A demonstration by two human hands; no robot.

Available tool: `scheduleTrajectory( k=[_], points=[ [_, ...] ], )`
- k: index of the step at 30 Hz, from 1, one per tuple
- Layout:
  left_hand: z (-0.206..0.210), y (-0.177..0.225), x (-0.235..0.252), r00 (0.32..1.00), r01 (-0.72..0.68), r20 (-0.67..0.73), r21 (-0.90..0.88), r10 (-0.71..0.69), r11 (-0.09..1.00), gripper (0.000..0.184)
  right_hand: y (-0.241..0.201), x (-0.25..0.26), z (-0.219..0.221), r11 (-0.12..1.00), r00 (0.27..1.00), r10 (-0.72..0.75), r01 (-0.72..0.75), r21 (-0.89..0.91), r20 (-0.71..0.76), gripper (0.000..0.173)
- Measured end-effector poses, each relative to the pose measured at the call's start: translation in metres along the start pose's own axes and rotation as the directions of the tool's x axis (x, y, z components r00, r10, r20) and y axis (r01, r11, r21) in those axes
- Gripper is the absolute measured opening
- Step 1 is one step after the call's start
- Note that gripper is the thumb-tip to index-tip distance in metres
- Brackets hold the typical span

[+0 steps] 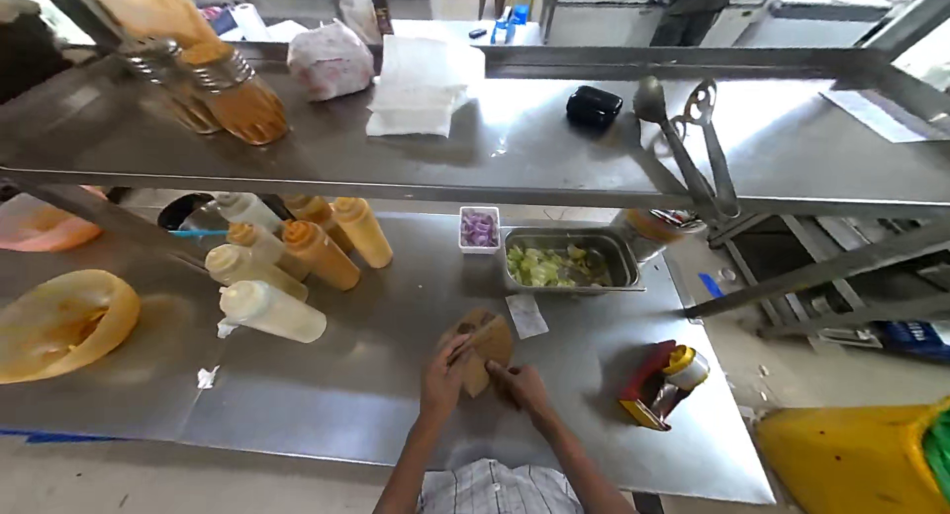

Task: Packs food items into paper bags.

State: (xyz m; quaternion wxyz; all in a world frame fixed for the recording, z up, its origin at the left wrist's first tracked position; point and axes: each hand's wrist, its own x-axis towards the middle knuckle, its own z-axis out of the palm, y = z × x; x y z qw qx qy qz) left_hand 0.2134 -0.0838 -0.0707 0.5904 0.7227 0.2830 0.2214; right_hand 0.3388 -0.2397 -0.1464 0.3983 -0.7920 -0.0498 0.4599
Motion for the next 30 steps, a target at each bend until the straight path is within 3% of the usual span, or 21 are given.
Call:
scheduleTrajectory(
  k=[3,4,6,8,10,11,12,13,15,17,18,21,23,24,27,30],
  points=[
    [-0.006,0.005,0.003,0.999,0.034,0.02,0.06,-0.035,0.998,0.031,0.032,-0.022,-0.017,0.974,0.952,-0.22,0.202,-0.104,-0.212,0.044],
    [-0.009,0.007,0.006,0.998,0.045,0.04,0.072,-0.048,0.996,0.032,0.046,-0.036,-0.026,0.946,0.875,-0.325,0.294,-0.139,-0.358,0.036],
    [-0.015,0.013,0.007,0.999,0.023,0.043,0.104,-0.027,0.994,0.036,0.072,-0.068,-0.053,0.899,0.624,-0.427,0.375,-0.229,-0.655,0.028],
    [-0.018,0.025,0.0,0.998,-0.051,-0.037,0.192,0.059,0.98,0.04,0.088,-0.099,-0.088,0.924,0.453,-0.324,0.341,-0.175,-0.831,0.048],
    [-0.014,0.039,-0.009,0.953,-0.229,-0.153,0.195,0.26,0.954,0.029,0.106,-0.112,-0.122,0.945,0.331,-0.185,0.317,-0.075,-0.925,0.065],
    [-0.008,0.048,-0.015,0.924,-0.307,-0.179,0.183,0.339,0.934,0.023,0.114,-0.113,-0.135,0.949,0.326,-0.096,0.315,0.013,-0.941,0.064],
    [0.0,0.058,-0.021,0.911,-0.352,-0.17,0.15,0.375,0.924,0.02,0.12,-0.112,-0.145,0.934,0.376,0.013,0.325,0.146,-0.926,0.06],
    [0.009,0.066,-0.027,0.922,-0.357,-0.118,0.106,0.368,0.928,0.02,0.123,-0.109,-0.153,0.888,0.482,0.137,0.328,0.323,-0.865,0.056],
    [0.03,0.072,-0.035,0.967,-0.234,0.114,0.053,0.227,0.971,0.021,0.12,-0.103,-0.16,0.728,0.702,0.267,0.302,0.615,-0.66,0.053],
    [0.059,0.07,-0.034,0.919,-0.04,0.393,0.076,0.007,0.996,0.026,0.106,-0.099,-0.16,0.606,0.786,0.312,0.269,0.749,-0.534,0.05],
    [0.076,0.067,-0.033,0.852,0.038,0.515,0.113,-0.092,0.993,0.03,0.099,-0.099,-0.159,0.565,0.789,0.353,0.249,0.786,-0.503,0.049],
    [0.135,0.056,-0.032,0.546,0.164,0.794,0.213,-0.268,0.963,0.046,0.089,-0.098,-0.161,0.469,0.769,0.454,0.223,0.854,-0.451,0.047],
    [0.17,0.053,-0.034,0.377,0.209,0.858,0.289,-0.35,0.934,0.056,0.09,-0.094,-0.161,0.424,0.747,0.481,0.26,0.868,-0.459,0.043],
    [0.182,0.052,-0.036,0.328,0.21,0.863,0.33,-0.384,0.92,0.059,0.091,-0.092,-0.157,0.412,0.72,0.488,0.308,0.857,-0.493,0.04],
    [0.195,0.051,-0.044,0.324,0.224,0.858,0.338,-0.397,0.914,0.06,0.098,-0.09,-0.142,0.383,0.624,0.399,0.552,0.741,-0.671,0.04],
    [0.169,0.048,-0.043,0.364,0.306,0.855,0.265,-0.37,0.914,0.053,0.109,-0.094,-0.125,0.361,0.54,0.263,0.713,0.601,-0.8,0.044]
  ],
)
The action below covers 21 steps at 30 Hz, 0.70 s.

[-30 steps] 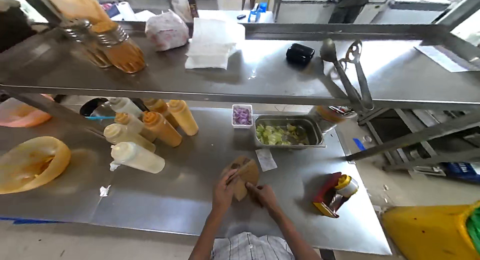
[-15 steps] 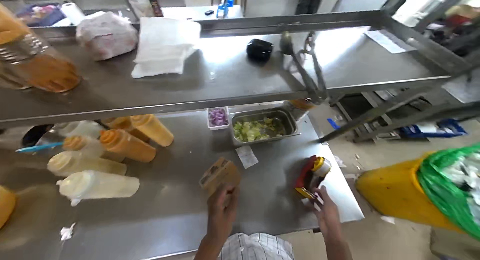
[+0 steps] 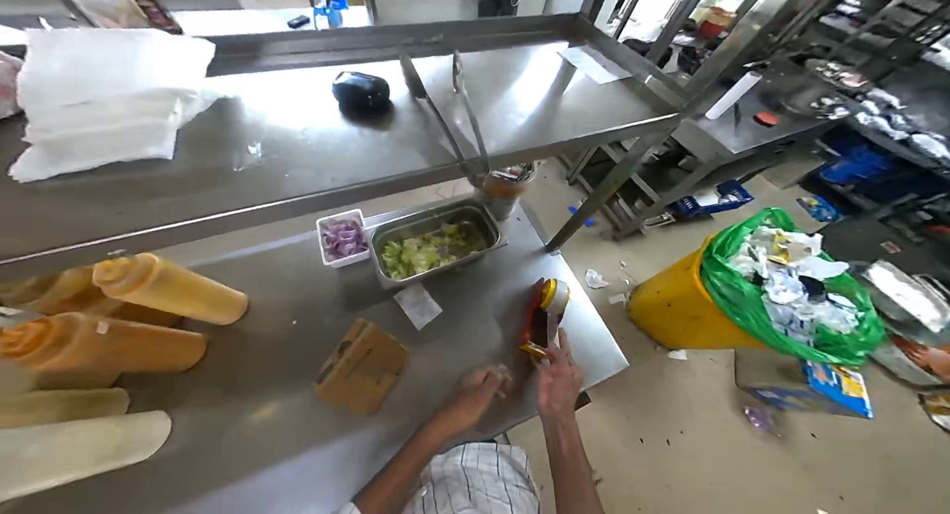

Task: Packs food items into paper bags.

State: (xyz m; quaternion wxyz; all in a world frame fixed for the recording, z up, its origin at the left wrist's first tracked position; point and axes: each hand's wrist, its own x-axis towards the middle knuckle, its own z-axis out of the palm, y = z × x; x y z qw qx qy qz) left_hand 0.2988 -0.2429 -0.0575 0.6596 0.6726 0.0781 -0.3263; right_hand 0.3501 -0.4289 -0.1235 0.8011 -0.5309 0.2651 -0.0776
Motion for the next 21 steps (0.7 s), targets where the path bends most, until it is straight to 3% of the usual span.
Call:
scheduleTrajectory(
  k=[6,10,16,21],
  points=[
    [-0.053,-0.053,-0.075,0.961,0.04,-0.271,-0.076,-0.059,0.996,0.037,0.038,-0.018,-0.025,0.98,0.986,-0.141,0.151,-0.13,0.087,0.017],
    [-0.064,-0.092,-0.115,0.898,0.082,-0.414,-0.177,-0.15,0.981,0.034,0.051,-0.023,-0.03,0.92,0.971,-0.211,0.236,-0.312,0.111,0.015],
    [-0.054,-0.115,-0.13,0.841,0.074,-0.482,-0.346,-0.245,0.935,0.034,0.058,-0.018,-0.038,0.87,0.978,-0.18,0.209,-0.447,0.107,0.016],
    [-0.044,-0.119,-0.119,0.818,0.049,-0.476,-0.502,-0.322,0.864,0.036,0.058,-0.004,-0.054,0.811,0.961,-0.231,0.278,-0.515,0.155,0.013]
  ],
)
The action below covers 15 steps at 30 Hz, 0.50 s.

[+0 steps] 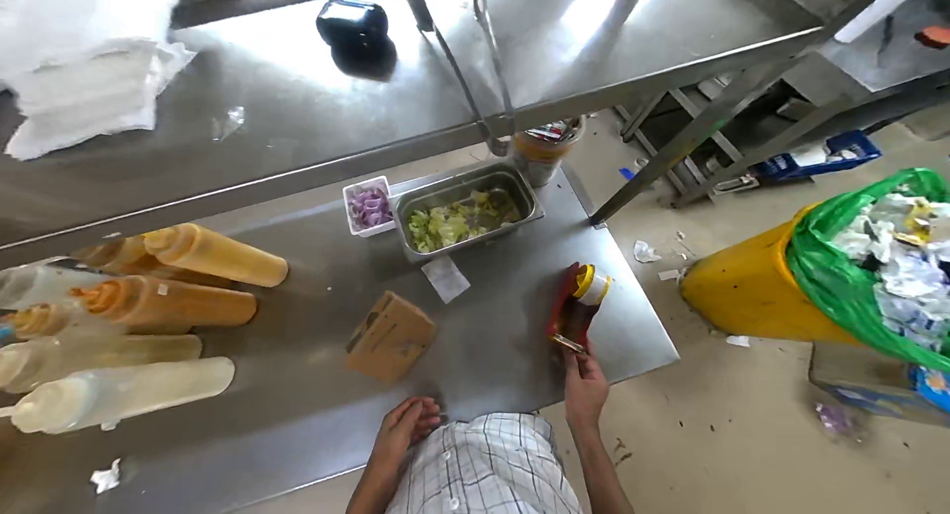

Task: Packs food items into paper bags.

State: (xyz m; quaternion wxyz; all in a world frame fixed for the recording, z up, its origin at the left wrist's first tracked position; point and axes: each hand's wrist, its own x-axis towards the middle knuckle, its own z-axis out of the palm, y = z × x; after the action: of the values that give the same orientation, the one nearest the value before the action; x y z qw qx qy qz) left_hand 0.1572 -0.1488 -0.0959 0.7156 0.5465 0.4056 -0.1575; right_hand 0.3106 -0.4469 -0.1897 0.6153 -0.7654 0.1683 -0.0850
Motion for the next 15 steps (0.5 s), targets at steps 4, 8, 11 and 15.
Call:
scheduleTrajectory(
  k=[4,8,11,15],
  points=[
    [-0.009,0.003,-0.002,0.998,0.008,-0.055,0.002,-0.008,1.0,0.034,-0.003,-0.022,-0.031,0.969,0.977,-0.116,0.15,-0.194,0.179,0.021],
    [-0.031,0.004,0.003,0.993,0.009,-0.116,0.113,0.004,0.994,0.035,-0.019,-0.042,-0.035,0.942,0.89,-0.074,0.21,-0.26,0.45,0.024],
    [-0.049,-0.019,0.015,0.983,0.033,-0.181,0.165,-0.002,0.986,0.039,-0.039,-0.051,0.008,0.977,0.73,-0.03,0.167,-0.136,0.683,0.024],
    [-0.06,-0.048,0.03,0.981,0.049,-0.193,0.11,-0.027,0.993,0.043,-0.106,-0.076,0.094,0.999,0.46,-0.03,-0.023,0.046,0.887,0.073]
  ],
)
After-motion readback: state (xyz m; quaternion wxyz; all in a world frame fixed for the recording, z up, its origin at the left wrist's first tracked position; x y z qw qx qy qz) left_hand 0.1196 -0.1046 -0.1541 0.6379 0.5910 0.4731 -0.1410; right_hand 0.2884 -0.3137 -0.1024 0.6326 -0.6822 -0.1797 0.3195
